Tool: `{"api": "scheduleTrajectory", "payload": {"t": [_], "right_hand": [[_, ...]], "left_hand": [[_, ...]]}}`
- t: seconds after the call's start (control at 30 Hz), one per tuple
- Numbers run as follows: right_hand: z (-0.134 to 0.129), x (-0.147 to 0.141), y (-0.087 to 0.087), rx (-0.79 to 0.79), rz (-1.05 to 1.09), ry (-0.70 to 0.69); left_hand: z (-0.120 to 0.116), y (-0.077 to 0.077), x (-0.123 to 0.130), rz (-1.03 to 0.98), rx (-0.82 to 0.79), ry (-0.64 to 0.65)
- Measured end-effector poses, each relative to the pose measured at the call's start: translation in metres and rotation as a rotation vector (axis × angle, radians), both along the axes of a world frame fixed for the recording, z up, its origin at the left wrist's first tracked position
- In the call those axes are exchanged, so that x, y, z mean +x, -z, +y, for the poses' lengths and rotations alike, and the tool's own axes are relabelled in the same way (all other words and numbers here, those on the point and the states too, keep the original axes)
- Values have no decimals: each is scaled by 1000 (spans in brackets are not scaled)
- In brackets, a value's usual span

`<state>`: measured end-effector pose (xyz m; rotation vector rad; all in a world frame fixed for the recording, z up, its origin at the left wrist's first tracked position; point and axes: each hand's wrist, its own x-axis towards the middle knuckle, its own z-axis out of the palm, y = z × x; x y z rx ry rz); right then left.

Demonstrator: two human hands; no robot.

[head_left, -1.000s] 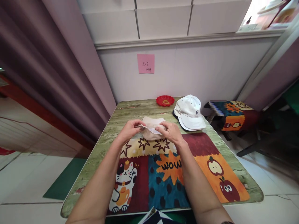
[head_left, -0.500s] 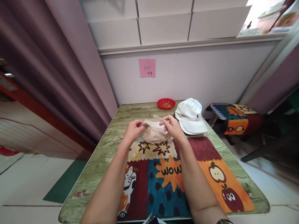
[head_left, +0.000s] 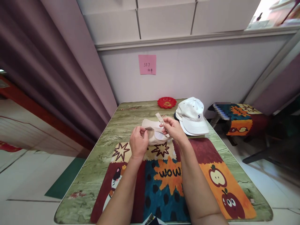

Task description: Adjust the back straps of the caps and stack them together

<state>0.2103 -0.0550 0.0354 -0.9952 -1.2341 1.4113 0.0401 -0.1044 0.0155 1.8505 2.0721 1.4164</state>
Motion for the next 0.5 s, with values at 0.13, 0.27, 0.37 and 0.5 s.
{"api": "scheduleTrajectory", "payload": {"t": [0.13,0.27,0.37,0.5], "right_hand": [[5,-4,8,-4,-20,19],[8,-12,18,-28,-130,24],[8,-18,24,-54,-142,-41],[8,-23,28,-21,-106,-65]], "left_hand": [[3,-1,5,-310,-89,103],[4,3,8,-413,-139,139],[5,9,9,-438,-171,181],[4,11,11,-473,-171,284]]}}
